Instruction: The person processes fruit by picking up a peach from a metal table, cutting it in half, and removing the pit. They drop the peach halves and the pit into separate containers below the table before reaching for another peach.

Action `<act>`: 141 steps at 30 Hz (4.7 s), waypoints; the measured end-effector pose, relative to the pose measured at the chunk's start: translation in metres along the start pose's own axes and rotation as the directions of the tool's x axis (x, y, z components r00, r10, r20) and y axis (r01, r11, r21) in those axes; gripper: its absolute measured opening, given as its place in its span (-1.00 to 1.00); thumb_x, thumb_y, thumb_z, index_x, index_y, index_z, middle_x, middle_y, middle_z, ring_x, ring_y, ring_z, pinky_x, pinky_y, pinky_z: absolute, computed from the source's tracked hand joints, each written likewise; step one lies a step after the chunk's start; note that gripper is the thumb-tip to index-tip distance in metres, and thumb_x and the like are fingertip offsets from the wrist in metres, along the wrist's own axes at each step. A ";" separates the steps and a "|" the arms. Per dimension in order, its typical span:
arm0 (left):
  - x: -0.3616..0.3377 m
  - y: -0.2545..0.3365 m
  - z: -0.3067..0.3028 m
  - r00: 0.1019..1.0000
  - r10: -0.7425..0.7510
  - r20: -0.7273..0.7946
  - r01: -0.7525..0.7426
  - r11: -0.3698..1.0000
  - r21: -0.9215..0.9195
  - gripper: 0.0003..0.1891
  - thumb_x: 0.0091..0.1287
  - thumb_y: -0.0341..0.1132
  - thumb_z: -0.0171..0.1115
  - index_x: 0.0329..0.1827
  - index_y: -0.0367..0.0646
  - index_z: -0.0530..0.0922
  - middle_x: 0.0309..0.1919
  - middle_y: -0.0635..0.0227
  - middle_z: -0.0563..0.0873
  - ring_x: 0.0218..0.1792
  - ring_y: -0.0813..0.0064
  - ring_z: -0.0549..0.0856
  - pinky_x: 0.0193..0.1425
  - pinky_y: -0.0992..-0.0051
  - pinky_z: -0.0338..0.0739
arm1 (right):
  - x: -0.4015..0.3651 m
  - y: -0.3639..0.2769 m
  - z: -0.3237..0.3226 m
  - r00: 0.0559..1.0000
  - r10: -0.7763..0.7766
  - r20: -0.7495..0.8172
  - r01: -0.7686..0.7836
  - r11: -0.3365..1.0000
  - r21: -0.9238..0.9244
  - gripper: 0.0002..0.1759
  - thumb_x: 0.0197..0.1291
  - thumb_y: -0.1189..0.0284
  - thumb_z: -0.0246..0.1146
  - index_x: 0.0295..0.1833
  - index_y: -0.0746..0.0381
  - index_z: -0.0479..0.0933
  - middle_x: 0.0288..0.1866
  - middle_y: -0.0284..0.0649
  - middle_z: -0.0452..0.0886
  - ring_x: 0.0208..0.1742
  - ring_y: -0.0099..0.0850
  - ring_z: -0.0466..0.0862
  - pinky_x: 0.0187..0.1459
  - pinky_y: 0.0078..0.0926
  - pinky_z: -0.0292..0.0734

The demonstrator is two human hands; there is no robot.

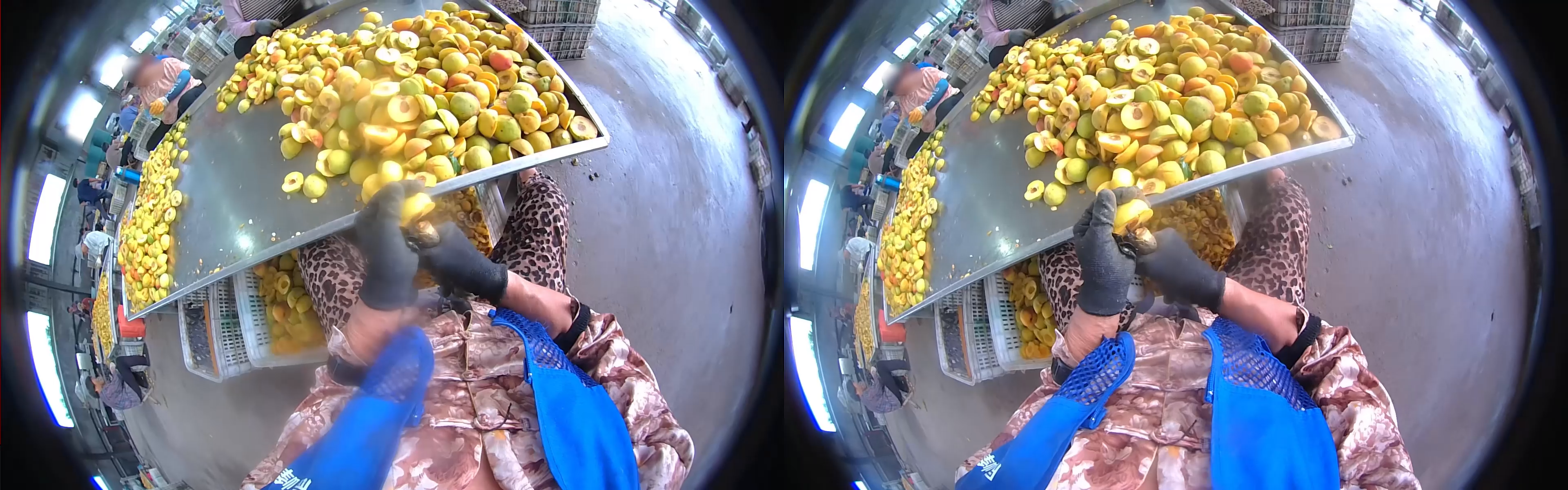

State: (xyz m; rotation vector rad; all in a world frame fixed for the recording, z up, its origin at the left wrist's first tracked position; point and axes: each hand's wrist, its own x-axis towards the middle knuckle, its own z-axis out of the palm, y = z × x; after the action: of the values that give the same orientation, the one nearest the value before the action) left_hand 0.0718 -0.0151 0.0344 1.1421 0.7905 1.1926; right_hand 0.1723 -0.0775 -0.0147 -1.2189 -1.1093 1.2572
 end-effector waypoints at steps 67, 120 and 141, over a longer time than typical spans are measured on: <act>-0.001 0.075 0.033 0.886 0.382 0.263 -0.445 0.860 0.251 -0.81 0.44 -0.37 0.21 -0.28 -0.30 0.69 -0.31 0.30 0.78 -0.25 0.44 0.76 -0.07 0.44 0.65 | -0.011 -0.078 -0.017 0.980 -0.088 0.178 0.084 0.996 0.030 -0.62 0.21 0.46 0.47 0.11 0.28 0.58 -0.10 -0.33 0.71 -0.12 -0.46 0.68 -0.07 -0.41 0.62; 0.174 -0.021 -0.171 0.966 0.173 -0.193 -0.171 0.985 0.028 -0.62 0.20 -0.43 0.32 0.11 -0.15 0.61 -0.18 0.31 0.71 -0.17 0.34 0.74 -0.06 0.33 0.70 | 0.000 0.012 -0.004 0.979 -0.169 0.110 0.201 0.786 -0.585 -0.82 0.10 0.42 0.39 -0.27 0.30 0.63 -0.40 0.18 0.65 -0.32 0.19 0.70 -0.30 -0.02 0.60; 0.013 0.017 -0.031 0.986 0.091 0.138 -0.082 0.994 -0.068 -0.58 0.68 -0.11 0.00 0.14 -0.37 0.57 -0.03 0.09 0.74 -0.05 0.21 0.77 0.08 0.29 0.72 | 0.029 -0.040 0.009 0.955 -0.298 -0.012 0.262 0.858 -0.441 -0.81 0.31 0.38 0.45 -0.12 0.29 0.73 -0.33 -0.22 0.79 -0.30 -0.53 0.73 -0.21 -0.41 0.66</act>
State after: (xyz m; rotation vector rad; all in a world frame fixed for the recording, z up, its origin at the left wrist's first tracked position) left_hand 0.0410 0.0046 0.0437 1.2054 0.5980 1.1858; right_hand 0.1670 -0.0455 0.0239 -1.3587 -1.5010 0.7486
